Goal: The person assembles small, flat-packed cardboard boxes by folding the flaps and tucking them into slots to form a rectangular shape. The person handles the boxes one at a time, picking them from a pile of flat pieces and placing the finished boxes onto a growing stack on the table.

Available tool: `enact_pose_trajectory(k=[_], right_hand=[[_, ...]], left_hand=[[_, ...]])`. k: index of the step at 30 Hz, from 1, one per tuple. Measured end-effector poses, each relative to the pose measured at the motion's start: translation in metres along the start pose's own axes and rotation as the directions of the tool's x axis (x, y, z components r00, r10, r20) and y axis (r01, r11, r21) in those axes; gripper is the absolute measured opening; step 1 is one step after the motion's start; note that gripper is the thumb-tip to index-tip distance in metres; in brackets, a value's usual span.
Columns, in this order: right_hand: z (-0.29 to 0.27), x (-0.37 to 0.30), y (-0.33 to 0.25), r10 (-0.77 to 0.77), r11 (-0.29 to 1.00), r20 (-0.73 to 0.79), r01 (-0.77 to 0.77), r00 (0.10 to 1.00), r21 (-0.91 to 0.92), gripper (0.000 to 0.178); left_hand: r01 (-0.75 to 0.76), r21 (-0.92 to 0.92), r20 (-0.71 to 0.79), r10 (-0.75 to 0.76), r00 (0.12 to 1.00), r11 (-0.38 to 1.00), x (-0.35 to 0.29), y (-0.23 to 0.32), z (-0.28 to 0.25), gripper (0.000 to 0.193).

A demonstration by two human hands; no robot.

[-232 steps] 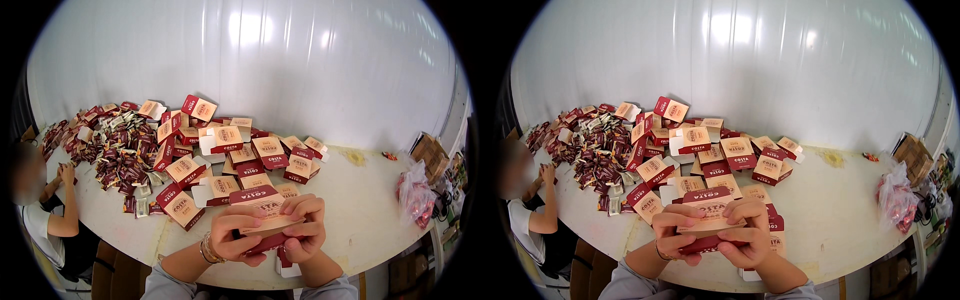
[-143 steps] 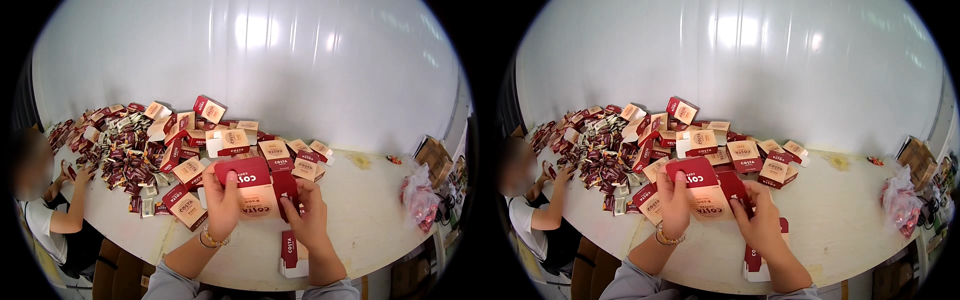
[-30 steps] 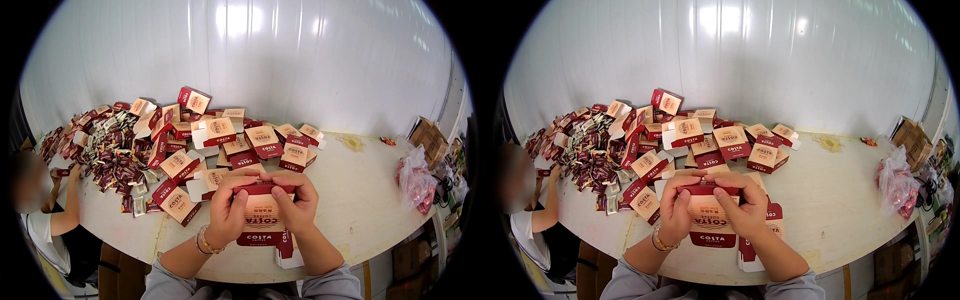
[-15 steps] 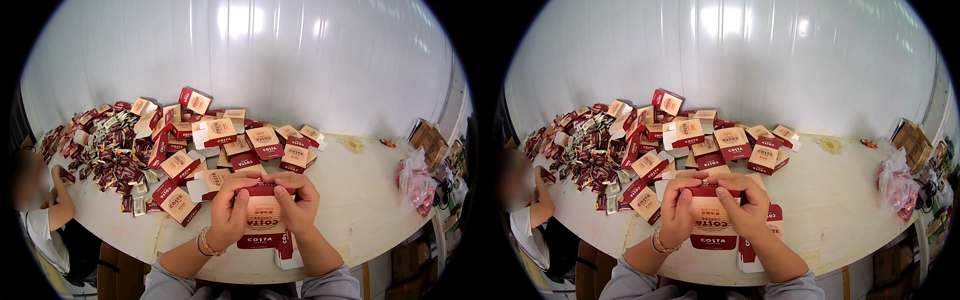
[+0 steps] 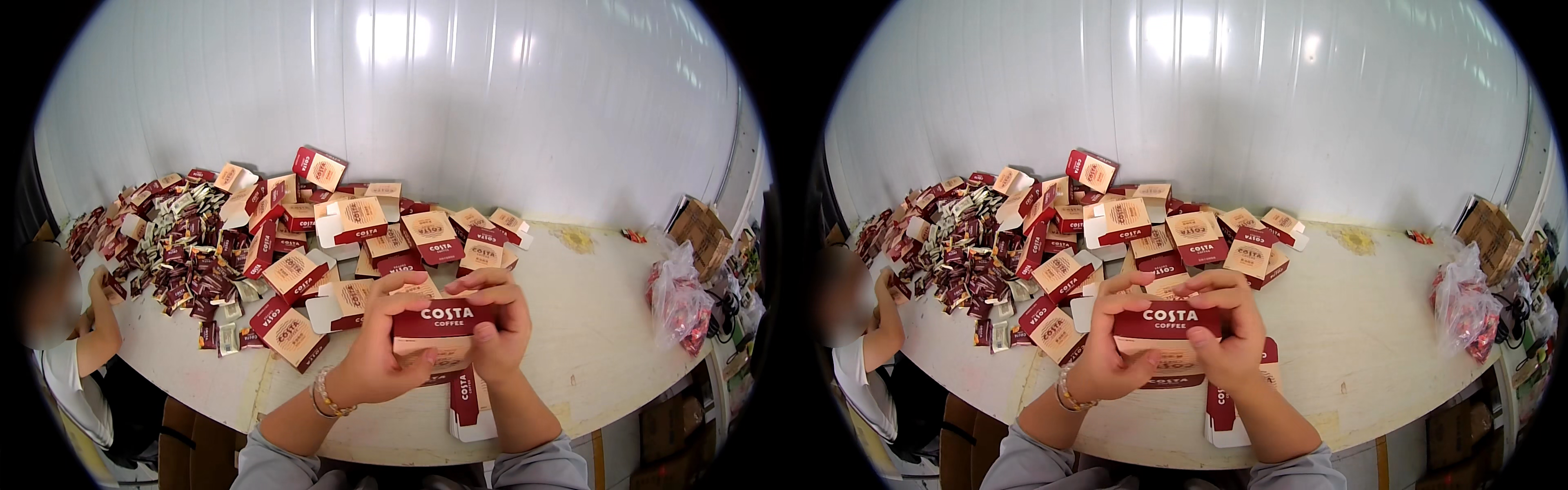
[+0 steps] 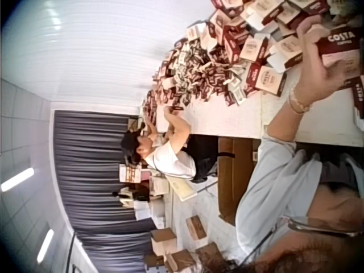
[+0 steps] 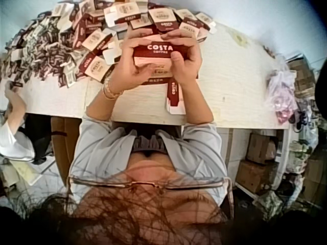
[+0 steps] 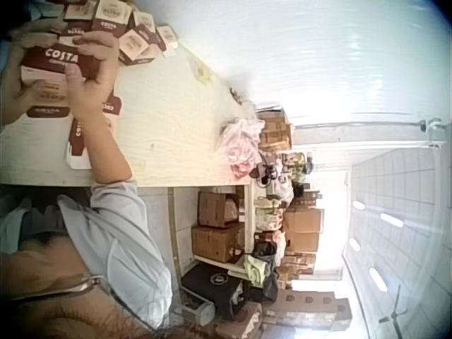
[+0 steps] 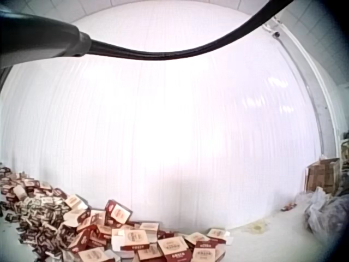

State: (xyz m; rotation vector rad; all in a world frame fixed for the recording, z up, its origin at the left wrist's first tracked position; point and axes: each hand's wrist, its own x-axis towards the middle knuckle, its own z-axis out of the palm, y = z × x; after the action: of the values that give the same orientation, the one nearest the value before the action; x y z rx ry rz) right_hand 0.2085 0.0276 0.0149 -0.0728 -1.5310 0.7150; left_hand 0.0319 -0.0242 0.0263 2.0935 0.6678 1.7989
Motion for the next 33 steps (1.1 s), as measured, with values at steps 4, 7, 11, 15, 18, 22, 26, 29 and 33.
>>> enact_pose_trajectory(k=[4, 7, 11, 15, 18, 22, 26, 29, 33], right_hand=[[-0.005, 0.006, 0.001, -0.108, 0.993, -0.052, 0.111, 0.993, 0.050, 0.047], [-0.012, 0.011, -0.004, -0.188, 0.977, -0.146, 0.170, 0.971, -0.126, 0.047], [-0.014, 0.015, -0.009, -0.174, 0.963, -0.183, 0.128, 0.968, -0.235, 0.039], [-0.014, 0.015, -0.014, -0.129, 0.959, -0.189, 0.074, 0.974, -0.272, 0.038], [-0.026, 0.011, -0.019, -0.114, 0.962, -0.186, 0.062, 0.976, -0.266, 0.044], [-0.029, 0.015, -0.039, -0.165, 0.961, -0.196, 0.113, 0.967, -0.252, 0.044], [-0.040, 0.015, -0.063, -0.240, 0.939, -0.248, 0.160, 0.939, -0.305, 0.043], [-0.048, 0.013, -0.075, -0.284, 0.923, -0.275, 0.184, 0.918, -0.339, 0.044], [-0.051, 0.013, -0.081, -0.308, 0.918, -0.278, 0.207, 0.910, -0.339, 0.044]], left_hand=[[-0.055, 0.033, 0.295, 0.043, 0.955, 0.998, 0.008, 0.007, -0.018, 0.055], [-0.525, 0.443, 0.215, 0.482, 0.849, 0.727, 0.014, -0.018, -0.040, 0.055], [-0.040, 0.986, 0.057, -0.103, 0.993, 0.160, -0.005, -0.083, -0.083, 0.052], [0.099, 0.921, 0.087, -0.447, 0.890, 0.377, -0.006, -0.085, -0.074, 0.056], [0.012, 0.746, 0.454, -0.522, 0.722, 0.666, 0.007, -0.060, -0.017, 0.066], [-0.400, 0.324, 0.872, -0.105, 0.479, 0.857, -0.062, -0.046, 0.063, 0.082], [-0.365, 0.233, 0.929, -0.096, 0.357, 0.901, -0.115, -0.055, 0.099, 0.076], [-0.371, 0.230, 0.931, -0.093, 0.352, 0.900, -0.116, -0.051, 0.098, 0.061], [-0.325, 0.201, 0.955, -0.111, 0.275, 0.924, -0.106, -0.041, 0.094, 0.037]])
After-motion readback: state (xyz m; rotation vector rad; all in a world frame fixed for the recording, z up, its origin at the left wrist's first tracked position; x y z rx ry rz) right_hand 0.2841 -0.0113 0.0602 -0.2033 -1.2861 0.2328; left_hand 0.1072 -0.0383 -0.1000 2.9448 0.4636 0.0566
